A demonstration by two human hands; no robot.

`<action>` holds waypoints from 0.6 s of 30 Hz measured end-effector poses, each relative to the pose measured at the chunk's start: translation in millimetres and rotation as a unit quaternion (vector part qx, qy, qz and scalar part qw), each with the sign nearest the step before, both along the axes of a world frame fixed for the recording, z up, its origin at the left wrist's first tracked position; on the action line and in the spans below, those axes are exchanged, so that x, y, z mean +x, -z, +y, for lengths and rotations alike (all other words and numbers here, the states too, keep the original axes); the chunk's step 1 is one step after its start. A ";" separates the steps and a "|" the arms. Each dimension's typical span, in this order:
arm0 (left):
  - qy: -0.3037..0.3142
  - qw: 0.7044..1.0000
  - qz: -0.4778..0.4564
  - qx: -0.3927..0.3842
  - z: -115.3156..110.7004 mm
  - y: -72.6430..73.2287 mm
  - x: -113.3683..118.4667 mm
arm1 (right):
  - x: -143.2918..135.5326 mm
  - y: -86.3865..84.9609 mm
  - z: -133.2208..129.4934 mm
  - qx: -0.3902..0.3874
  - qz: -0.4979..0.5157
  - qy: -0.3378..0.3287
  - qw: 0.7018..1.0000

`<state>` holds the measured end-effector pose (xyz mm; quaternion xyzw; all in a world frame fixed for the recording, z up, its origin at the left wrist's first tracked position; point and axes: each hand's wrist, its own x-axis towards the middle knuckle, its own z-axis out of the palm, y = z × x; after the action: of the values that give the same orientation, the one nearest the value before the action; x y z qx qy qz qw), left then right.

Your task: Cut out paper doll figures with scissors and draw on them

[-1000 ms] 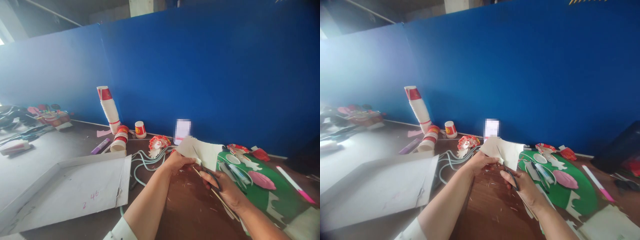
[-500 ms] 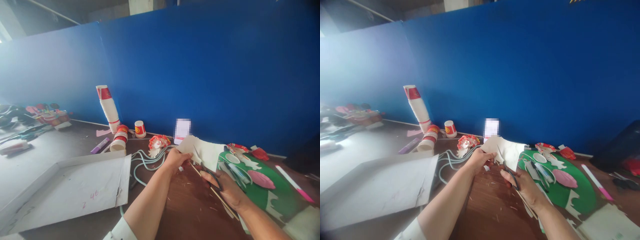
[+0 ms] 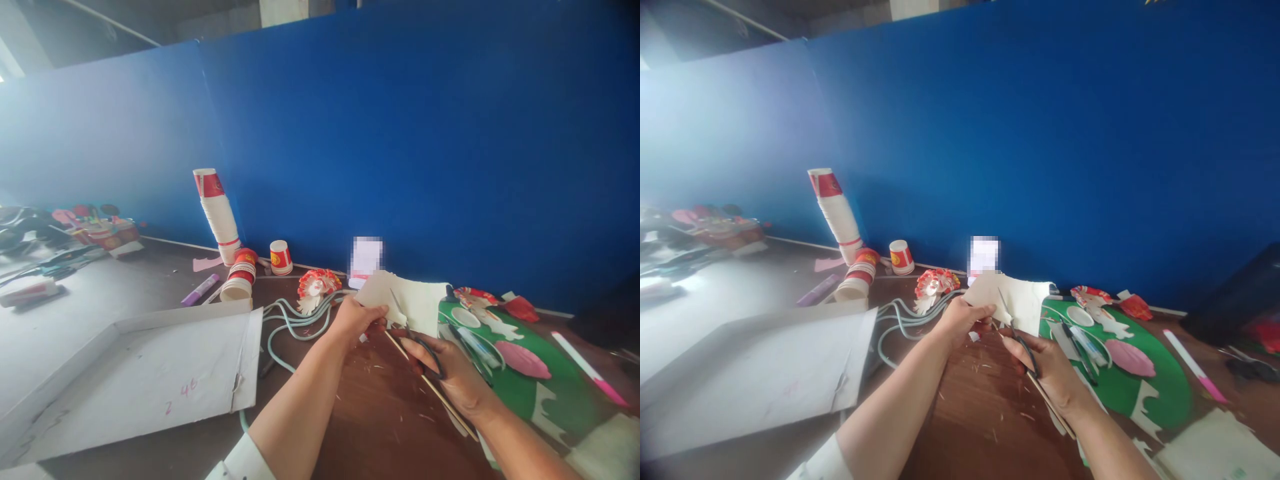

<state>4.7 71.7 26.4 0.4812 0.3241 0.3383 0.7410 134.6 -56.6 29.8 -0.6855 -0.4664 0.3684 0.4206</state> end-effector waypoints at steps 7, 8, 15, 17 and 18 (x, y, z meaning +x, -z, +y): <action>-0.018 1.000 -0.001 -0.025 -4.2 -1.4 3.6 | 3.5 7.7 1.2 0.025 0.035 0.004 0.999; -0.023 0.999 -0.004 -0.027 -5.2 -1.9 4.2 | 4.2 9.4 1.6 0.031 0.036 0.002 0.999; -0.049 0.998 -0.018 -0.041 -17.8 -6.3 11.6 | 6.1 18.1 2.4 0.060 0.083 0.042 0.994; -0.056 0.998 -0.014 -0.036 -21.4 -8.1 13.4 | 8.1 20.8 2.9 0.070 0.096 0.042 0.992; -0.060 0.998 -0.008 -0.035 -22.8 -9.0 14.0 | 9.4 22.3 3.2 0.074 0.104 0.041 0.991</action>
<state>18.7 48.9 35.4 0.4324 0.3578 0.3743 0.7382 143.9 -53.3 7.5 -0.6291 -0.4177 0.3849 0.5307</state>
